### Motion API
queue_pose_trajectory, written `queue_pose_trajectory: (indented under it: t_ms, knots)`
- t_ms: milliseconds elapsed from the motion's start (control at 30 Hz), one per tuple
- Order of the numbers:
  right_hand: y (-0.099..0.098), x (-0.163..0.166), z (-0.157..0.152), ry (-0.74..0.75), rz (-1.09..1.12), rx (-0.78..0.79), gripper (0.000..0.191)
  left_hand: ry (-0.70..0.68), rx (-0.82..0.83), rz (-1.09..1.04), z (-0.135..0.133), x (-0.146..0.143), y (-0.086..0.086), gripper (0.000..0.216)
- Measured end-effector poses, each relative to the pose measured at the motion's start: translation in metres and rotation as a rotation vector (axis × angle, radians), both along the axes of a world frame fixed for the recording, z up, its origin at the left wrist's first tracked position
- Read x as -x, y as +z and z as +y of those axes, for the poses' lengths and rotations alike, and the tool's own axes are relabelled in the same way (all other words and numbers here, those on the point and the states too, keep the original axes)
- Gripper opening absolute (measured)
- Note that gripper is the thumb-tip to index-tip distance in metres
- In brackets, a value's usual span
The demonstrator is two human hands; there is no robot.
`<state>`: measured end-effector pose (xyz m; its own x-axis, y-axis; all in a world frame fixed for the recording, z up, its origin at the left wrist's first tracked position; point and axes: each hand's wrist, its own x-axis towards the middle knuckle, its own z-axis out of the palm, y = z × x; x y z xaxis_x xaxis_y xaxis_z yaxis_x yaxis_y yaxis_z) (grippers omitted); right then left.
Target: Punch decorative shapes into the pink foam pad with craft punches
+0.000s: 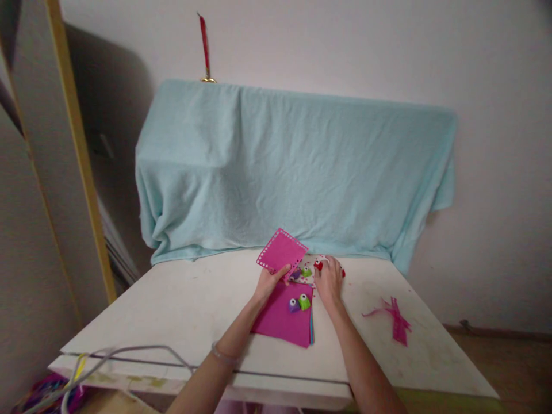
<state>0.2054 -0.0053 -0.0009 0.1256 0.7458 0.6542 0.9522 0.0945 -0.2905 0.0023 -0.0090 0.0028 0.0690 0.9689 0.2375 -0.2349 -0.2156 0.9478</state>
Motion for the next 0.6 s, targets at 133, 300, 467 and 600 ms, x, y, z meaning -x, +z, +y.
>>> queue_pose_trajectory:
  t_ms: [133, 300, 467, 600]
  knots:
    - [0.012, 0.008, -0.005, 0.182, 0.198, -0.137, 0.029, 0.042, 0.035, 0.023, 0.004, 0.003, 0.001, 0.043]
    - [0.01, 0.031, -0.01, 0.388, 0.424, -0.083, 0.032, 0.129, 0.054, 0.109, 0.006, 0.008, 0.001, 0.05]
    - [0.003, 0.045, -0.013, 0.503, 0.511, -0.014, 0.029, 0.124, -0.01, 0.159, 0.007, 0.008, -0.004, 0.05]
    - [0.004, 0.047, -0.014, 0.536, 0.571, 0.0, 0.028, 0.126, -0.027, 0.208, 0.008, 0.006, -0.007, 0.052]
